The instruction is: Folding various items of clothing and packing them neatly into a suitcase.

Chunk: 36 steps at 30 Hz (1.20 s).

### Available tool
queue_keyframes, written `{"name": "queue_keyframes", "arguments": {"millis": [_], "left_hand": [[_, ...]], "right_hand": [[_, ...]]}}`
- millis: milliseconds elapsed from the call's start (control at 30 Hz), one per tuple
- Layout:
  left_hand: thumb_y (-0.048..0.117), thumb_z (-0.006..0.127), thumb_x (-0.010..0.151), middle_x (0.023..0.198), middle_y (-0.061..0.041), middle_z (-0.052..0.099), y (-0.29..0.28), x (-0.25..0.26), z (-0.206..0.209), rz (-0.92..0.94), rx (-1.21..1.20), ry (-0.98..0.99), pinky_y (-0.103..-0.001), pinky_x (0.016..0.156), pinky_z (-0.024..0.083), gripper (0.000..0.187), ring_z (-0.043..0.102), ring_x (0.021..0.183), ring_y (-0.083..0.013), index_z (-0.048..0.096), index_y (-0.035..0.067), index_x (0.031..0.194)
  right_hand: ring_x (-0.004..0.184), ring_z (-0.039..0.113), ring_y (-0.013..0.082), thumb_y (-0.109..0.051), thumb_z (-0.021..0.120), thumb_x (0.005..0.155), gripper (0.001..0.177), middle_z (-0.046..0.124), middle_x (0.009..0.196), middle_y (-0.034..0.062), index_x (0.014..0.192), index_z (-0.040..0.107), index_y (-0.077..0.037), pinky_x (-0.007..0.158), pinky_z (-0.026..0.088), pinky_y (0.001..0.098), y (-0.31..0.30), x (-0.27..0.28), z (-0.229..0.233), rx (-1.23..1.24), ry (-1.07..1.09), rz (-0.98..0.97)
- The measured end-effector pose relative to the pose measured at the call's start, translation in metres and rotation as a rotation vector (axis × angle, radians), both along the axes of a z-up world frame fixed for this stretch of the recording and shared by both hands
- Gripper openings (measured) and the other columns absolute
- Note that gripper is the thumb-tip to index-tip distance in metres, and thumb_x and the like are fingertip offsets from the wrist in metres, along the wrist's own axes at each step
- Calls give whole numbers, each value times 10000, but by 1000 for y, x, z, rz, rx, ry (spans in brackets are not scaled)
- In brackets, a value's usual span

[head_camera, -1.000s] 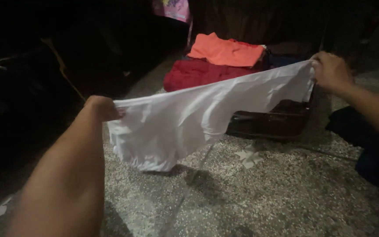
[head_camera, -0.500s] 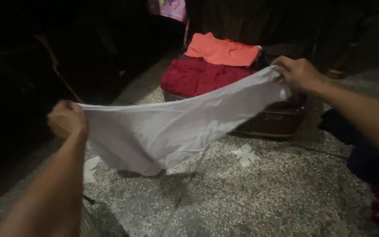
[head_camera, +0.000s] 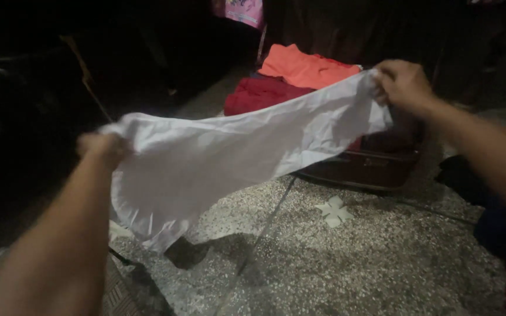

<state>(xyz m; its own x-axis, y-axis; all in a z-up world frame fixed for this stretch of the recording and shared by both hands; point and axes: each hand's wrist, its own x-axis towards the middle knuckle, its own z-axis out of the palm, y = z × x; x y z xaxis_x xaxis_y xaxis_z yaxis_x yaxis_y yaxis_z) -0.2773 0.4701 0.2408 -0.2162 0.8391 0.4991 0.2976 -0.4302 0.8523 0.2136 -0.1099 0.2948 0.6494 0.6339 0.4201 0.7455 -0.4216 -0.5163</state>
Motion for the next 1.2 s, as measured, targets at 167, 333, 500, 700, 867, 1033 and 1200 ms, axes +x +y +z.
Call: {"name": "queue_keyframes", "arguments": {"millis": [167, 333, 500, 700, 867, 1033, 1200], "left_hand": [[153, 802, 863, 962, -156, 771, -7, -7, -6, 30, -254, 254, -356, 701, 614, 278, 744, 815, -198, 739, -55, 1037], [105, 871, 796, 852, -170, 753, -3, 13, -5, -29, -403, 316, -366, 578, 614, 281, 740, 703, -220, 737, -106, 925], [99, 858, 812, 858, -167, 755, -44, 10, 18, -80, -375, 326, -390, 536, 587, 251, 736, 704, -251, 743, -94, 924], [162, 859, 872, 857, -165, 758, -10, 23, -9, -124, -347, 208, -319, 563, 608, 318, 741, 701, -216, 709, -100, 974], [190, 849, 890, 853, -175, 750, -12, 28, 0, -112, -380, 216, -316, 554, 604, 345, 739, 690, -231, 699, -106, 987], [138, 769, 951, 859, -197, 758, -19, 5, 0, -71, -445, 285, -349, 546, 599, 257, 745, 684, -271, 720, -113, 986], [54, 742, 933, 856, -210, 749, -13, -13, -13, -120, -415, 214, -362, 526, 628, 150, 746, 667, -272, 732, -79, 1002]], "right_hand": [[736, 739, 167, -348, 660, 961, 359, 795, 950, 59, 1232, 745, -127, 651, 633, 368, -29, 23, -52, -559, 276, -17], [710, 729, 212, -299, 616, 1007, 342, 770, 940, 118, 1273, 712, -107, 648, 632, 378, -34, -30, -48, -364, 480, -168], [748, 785, 196, -200, 558, 1005, 275, 800, 911, 100, 1116, 711, 0, 665, 669, 354, -31, -28, -68, -181, 602, 111], [799, 776, 164, -251, 761, 916, 265, 809, 889, 66, 1099, 758, -60, 734, 611, 320, -25, -117, -16, -392, 321, -25], [778, 789, 142, -239, 763, 902, 283, 817, 874, 52, 1097, 782, -34, 698, 643, 297, -27, -102, -30, -330, 391, -20], [698, 751, 158, -216, 683, 948, 263, 801, 838, 92, 1069, 772, 1, 619, 627, 326, -31, -82, -43, -196, 628, 132], [676, 729, 148, -270, 650, 993, 304, 810, 842, 82, 1061, 797, -13, 598, 609, 327, -31, -102, -12, -322, 375, -8]]}}
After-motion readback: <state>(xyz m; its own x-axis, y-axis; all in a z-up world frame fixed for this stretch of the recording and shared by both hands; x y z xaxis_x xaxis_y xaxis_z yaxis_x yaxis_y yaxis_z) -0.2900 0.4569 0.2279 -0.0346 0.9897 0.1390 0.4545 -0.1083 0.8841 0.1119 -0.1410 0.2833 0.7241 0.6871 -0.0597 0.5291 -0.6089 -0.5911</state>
